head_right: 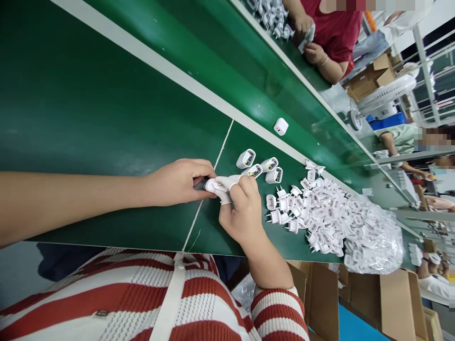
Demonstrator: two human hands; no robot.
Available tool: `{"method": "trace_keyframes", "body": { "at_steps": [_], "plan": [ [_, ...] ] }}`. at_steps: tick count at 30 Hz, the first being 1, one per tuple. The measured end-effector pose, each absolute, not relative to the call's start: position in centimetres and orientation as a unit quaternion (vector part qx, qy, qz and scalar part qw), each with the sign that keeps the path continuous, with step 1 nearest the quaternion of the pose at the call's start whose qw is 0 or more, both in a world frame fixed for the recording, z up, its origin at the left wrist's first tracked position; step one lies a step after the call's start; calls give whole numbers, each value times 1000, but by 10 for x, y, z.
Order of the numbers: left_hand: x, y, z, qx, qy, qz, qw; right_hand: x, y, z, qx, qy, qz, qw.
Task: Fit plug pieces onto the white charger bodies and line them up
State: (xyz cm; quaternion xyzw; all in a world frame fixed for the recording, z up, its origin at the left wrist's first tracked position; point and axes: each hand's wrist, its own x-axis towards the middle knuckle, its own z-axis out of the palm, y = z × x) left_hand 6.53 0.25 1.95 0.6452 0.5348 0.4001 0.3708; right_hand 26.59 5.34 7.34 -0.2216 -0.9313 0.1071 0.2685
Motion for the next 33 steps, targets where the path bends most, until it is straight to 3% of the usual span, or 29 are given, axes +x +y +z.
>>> {"method": "trace_keyframes", "body": {
  "at_steps": [15, 18, 25, 30, 33],
  "plan": [
    [67, 2, 20, 648, 540, 394, 366, 261, 53, 72, -238, -940, 56, 239],
    [67, 3, 18, 644, 542, 395, 369, 263, 55, 65, -239, -923, 117, 277],
    [56, -10, 37, 653, 473, 453, 381, 271, 63, 53, -249, -814, 411, 326],
    [63, -32, 43, 627, 316, 485, 522, 275, 53, 62, -204, -811, 370, 405],
    [68, -36, 41, 589, 310, 526, 530, 274, 48, 65, -190, -823, 318, 431]
  ]
}}
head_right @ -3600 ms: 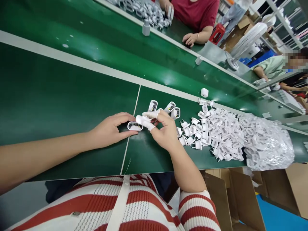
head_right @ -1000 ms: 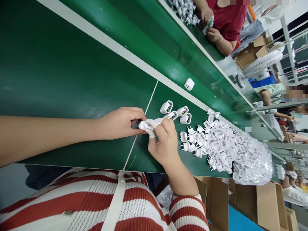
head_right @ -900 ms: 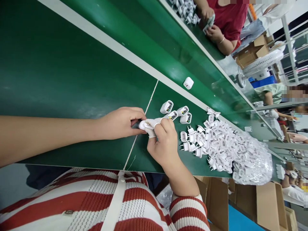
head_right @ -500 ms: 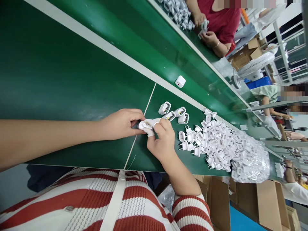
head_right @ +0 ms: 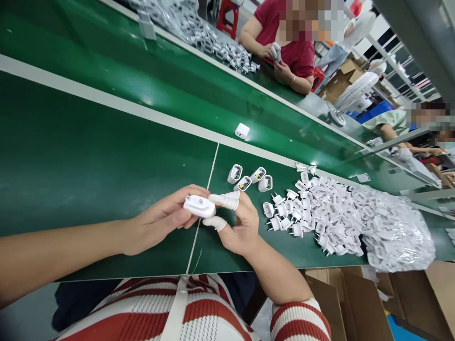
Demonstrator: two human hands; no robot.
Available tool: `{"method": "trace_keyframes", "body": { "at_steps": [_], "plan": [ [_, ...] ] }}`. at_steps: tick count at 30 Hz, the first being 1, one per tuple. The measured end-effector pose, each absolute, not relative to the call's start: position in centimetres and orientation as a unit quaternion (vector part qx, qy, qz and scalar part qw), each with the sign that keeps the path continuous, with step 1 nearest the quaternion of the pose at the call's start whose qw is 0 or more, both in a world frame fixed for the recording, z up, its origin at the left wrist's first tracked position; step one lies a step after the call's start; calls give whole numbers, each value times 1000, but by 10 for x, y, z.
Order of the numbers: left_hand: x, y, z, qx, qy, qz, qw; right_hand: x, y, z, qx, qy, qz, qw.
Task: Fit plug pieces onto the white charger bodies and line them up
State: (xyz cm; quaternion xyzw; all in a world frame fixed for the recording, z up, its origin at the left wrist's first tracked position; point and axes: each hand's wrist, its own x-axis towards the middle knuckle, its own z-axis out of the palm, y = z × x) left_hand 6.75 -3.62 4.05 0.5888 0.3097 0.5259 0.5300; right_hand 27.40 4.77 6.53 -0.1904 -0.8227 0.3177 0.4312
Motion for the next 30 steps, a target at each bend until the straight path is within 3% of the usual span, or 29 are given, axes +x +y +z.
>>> {"method": "trace_keyframes", "body": {
  "at_steps": [10, 16, 20, 22, 26, 30],
  "plan": [
    [64, -31, 35, 598, 296, 544, 508, 273, 45, 64, -193, -837, 253, 445],
    [63, -30, 37, 639, 375, 448, 501, 272, 49, 55, -188, -825, 303, 439],
    [49, -11, 50, 679, 476, 393, 397, 277, 62, 57, -218, -820, 339, 407],
    [31, 16, 50, 663, 538, 398, 335, 284, 76, 62, -271, -787, 330, 446],
    [-24, 92, 42, 509, 722, 410, 225, 307, 111, 70, -407, -683, 218, 566],
    [-70, 155, 40, 449, 780, 411, 149, 323, 136, 68, -495, -698, 106, 506]
  ]
}}
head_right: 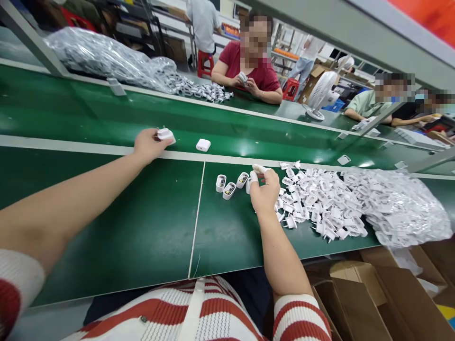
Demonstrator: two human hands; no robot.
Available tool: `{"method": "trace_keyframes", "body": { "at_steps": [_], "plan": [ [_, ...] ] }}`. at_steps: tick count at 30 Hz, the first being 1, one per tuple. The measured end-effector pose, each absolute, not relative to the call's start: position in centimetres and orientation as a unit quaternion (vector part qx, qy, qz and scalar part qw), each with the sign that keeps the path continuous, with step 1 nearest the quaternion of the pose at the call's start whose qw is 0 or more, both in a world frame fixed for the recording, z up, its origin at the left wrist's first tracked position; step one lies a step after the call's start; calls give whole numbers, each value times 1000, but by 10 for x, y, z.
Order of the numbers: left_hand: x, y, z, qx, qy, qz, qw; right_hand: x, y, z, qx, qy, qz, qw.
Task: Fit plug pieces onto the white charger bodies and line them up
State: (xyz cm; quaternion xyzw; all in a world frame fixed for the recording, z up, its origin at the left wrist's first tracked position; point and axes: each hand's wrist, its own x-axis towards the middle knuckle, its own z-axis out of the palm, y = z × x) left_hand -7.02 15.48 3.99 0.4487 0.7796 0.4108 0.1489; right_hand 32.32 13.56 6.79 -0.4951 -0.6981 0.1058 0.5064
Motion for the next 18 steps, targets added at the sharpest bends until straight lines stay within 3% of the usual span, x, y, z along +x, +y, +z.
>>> {"method": "trace_keyframes", "body": {
  "at_steps": [4, 10, 14, 18],
  "plan": [
    [-78, 178, 46, 420, 788, 427, 141, 338, 144, 67, -536, -720, 62, 436],
    [-22, 189, 46, 414, 789, 454, 9, 358, 148, 77, -577, -717, 37, 389],
    [3, 206, 38, 462, 795, 373, 122, 351, 143, 83, -569, -737, 51, 362],
    [5, 194, 31, 482, 762, 389, 190, 357, 131, 98, -588, -753, 88, 282]
  ]
}}
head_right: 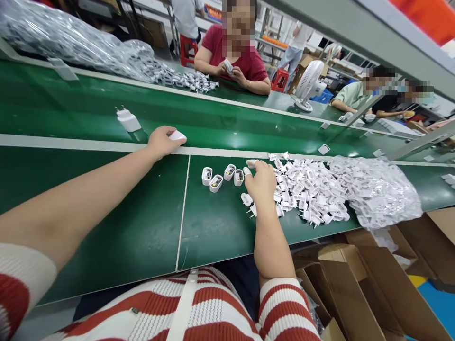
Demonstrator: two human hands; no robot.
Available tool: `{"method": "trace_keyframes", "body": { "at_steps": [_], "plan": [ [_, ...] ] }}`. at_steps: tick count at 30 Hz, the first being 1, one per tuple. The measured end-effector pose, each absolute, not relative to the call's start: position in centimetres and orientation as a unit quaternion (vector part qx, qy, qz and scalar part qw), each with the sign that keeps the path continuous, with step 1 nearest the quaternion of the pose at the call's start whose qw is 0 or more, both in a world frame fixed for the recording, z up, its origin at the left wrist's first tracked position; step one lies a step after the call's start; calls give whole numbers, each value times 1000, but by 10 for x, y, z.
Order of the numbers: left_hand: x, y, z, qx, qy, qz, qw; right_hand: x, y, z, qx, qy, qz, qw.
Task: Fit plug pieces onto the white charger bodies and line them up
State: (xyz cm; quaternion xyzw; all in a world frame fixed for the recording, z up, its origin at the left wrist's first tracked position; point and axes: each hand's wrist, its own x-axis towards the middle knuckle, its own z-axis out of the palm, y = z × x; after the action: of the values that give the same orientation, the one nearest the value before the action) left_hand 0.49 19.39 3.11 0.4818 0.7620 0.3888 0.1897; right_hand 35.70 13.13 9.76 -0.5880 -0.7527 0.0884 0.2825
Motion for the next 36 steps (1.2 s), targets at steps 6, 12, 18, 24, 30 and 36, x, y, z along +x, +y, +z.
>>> {"method": "trace_keyframes", "body": {
  "at_steps": [6, 12, 18, 24, 30, 36],
  "plan": [
    [37, 83, 37, 488, 563, 544, 387, 367, 115, 114, -593, -792, 146, 10],
    [68, -2, 33, 560, 519, 502, 405, 353, 107, 119, -575, -802, 158, -48],
    [56, -7, 16, 648, 499, 421, 391, 338, 88, 136, -351, -812, 451, 119],
    [61, -4, 8, 639, 548, 441, 310, 299, 88, 112, -216, -672, 699, 116],
    [62, -4, 12, 705, 486, 401, 325, 280, 87, 80, -260, -633, 703, 193],
    [54, -3, 12, 736, 464, 372, 323, 277, 83, 70, -293, -612, 697, 231]
  ]
}}
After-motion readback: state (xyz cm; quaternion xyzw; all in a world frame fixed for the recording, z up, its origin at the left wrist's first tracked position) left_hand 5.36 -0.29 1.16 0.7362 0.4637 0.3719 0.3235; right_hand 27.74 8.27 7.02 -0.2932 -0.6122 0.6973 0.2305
